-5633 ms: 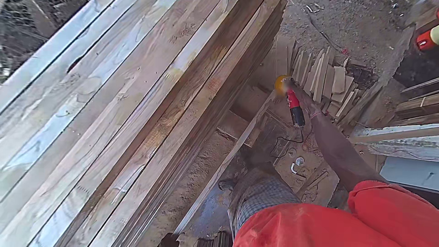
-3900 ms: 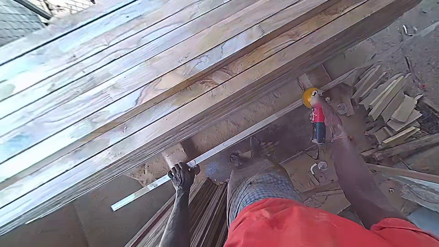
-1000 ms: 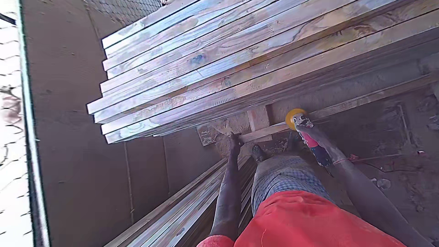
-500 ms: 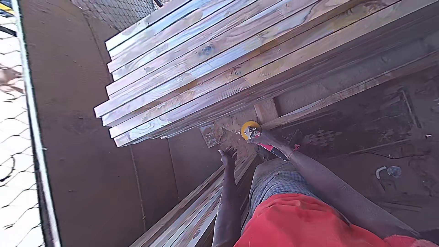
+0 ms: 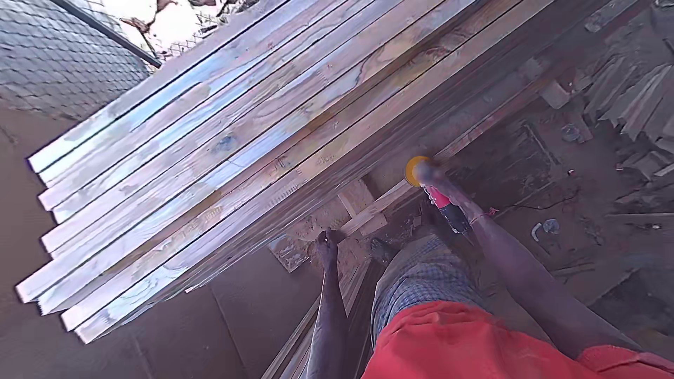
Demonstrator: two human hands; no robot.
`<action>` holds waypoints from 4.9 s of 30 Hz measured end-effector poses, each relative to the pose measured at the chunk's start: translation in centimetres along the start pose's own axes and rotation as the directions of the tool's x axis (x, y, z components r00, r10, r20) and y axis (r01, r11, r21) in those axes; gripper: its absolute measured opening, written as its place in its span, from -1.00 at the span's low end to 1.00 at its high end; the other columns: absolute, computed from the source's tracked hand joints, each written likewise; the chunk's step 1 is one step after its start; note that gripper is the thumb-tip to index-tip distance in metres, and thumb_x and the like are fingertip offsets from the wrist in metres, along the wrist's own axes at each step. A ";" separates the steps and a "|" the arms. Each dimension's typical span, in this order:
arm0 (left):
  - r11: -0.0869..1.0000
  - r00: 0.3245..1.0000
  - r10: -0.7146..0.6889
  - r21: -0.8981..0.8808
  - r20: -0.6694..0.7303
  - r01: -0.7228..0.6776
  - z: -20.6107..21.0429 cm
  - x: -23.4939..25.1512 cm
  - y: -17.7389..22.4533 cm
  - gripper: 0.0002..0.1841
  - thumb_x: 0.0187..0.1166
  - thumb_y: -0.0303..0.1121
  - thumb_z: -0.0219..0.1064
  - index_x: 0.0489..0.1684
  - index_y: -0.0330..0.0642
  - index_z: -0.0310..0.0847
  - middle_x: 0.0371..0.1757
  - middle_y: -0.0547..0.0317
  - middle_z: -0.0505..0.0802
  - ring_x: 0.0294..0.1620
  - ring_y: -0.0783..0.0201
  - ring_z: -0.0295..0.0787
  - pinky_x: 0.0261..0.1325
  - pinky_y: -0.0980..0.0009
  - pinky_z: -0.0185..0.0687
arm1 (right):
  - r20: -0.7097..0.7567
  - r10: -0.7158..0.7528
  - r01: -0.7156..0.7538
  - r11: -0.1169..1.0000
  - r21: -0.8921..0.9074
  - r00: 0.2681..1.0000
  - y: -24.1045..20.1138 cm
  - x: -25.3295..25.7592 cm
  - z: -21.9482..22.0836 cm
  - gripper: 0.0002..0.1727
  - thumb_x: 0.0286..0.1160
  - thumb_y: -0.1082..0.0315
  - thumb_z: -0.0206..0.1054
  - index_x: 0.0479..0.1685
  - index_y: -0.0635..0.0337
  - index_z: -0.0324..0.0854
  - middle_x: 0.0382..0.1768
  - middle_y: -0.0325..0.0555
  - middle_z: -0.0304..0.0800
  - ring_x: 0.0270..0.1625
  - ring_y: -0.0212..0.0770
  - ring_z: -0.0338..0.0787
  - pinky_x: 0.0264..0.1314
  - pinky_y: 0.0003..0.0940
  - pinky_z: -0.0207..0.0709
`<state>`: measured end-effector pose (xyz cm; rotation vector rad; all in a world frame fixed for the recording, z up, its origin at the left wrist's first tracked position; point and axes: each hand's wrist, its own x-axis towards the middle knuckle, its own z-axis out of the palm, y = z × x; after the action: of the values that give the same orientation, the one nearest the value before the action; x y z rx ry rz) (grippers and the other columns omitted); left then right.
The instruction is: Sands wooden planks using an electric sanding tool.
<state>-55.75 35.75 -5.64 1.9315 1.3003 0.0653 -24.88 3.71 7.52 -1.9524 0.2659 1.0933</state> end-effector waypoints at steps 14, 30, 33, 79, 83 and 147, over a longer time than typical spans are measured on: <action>0.866 0.936 0.345 0.359 0.072 -0.347 15.2 0.0 19.8 -0.66 0.62 -0.22 0.33 -0.16 -0.43 0.80 -0.01 -0.28 0.87 0.19 -0.21 0.81 0.39 -0.14 0.60 | -0.225 0.024 0.046 0.953 0.299 0.974 -5.8 13.0 -34.4 -0.22 0.30 -0.44 0.40 0.24 0.03 0.61 -0.28 -0.09 0.71 -0.41 -0.17 0.73 -0.35 -0.18 0.72; 0.825 0.974 0.201 0.554 -0.103 -0.112 24.9 -1.3 28.0 -0.50 0.79 0.00 0.00 -0.19 -0.13 0.84 0.10 0.04 0.91 0.34 0.01 0.77 0.35 -0.23 0.49 | -0.041 0.010 -0.004 0.991 0.133 0.999 -5.9 11.5 -28.3 -0.33 0.27 -0.37 0.49 0.01 0.04 0.65 -0.46 -0.19 0.66 -0.56 -0.31 0.65 -0.47 -0.33 0.65; 0.836 0.967 0.242 0.524 -0.081 -0.166 24.3 -0.9 27.3 -0.53 0.75 -0.02 0.08 -0.24 -0.16 0.83 0.05 0.02 0.90 0.31 0.00 0.77 0.38 -0.24 0.46 | 0.085 -0.020 0.028 0.995 -0.100 0.996 -4.7 10.7 -21.4 -0.18 0.03 -0.54 0.52 -0.11 0.07 0.68 -0.47 -0.22 0.73 -0.54 -0.35 0.70 -0.42 -0.33 0.67; 0.739 0.937 0.031 0.623 0.349 -0.256 39.5 -3.7 48.5 -0.23 0.85 0.18 -0.29 -0.06 -0.19 0.85 0.04 -0.21 0.92 0.23 -0.22 0.84 0.23 -0.30 0.61 | -0.372 0.268 -0.125 0.922 0.366 0.889 -18.3 10.2 -65.0 -0.58 0.79 -0.07 0.13 0.25 0.07 0.55 -0.28 -0.24 0.54 -0.41 -0.42 0.54 -0.33 -0.59 0.47; 0.702 0.962 -0.040 0.693 0.269 -0.165 29.7 -1.7 35.6 -0.26 0.88 0.10 -0.28 -0.03 -0.25 0.84 0.08 -0.26 0.90 0.27 -0.24 0.82 0.29 -0.29 0.59 | -0.351 0.014 0.149 0.890 0.432 0.936 -6.0 18.7 -65.0 -0.26 0.43 -0.40 0.32 0.22 0.11 0.58 -0.34 -0.08 0.66 -0.46 -0.23 0.68 -0.45 -0.26 0.65; 0.745 0.760 -0.110 0.559 0.641 -0.364 54.2 -6.5 69.1 -0.48 0.89 -0.07 -0.11 0.46 -0.22 0.62 0.36 -0.22 0.80 0.43 -0.16 0.72 0.44 -0.22 0.52 | -0.584 0.226 0.208 0.786 0.582 0.780 -5.1 22.7 -87.8 -0.15 0.33 -0.53 0.29 0.28 0.05 0.61 -0.20 -0.06 0.74 -0.33 -0.16 0.75 -0.25 -0.13 0.73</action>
<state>17.89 -11.83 2.92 2.3071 0.7243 -1.0509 43.49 -55.62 14.48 -1.6165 0.8907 0.2209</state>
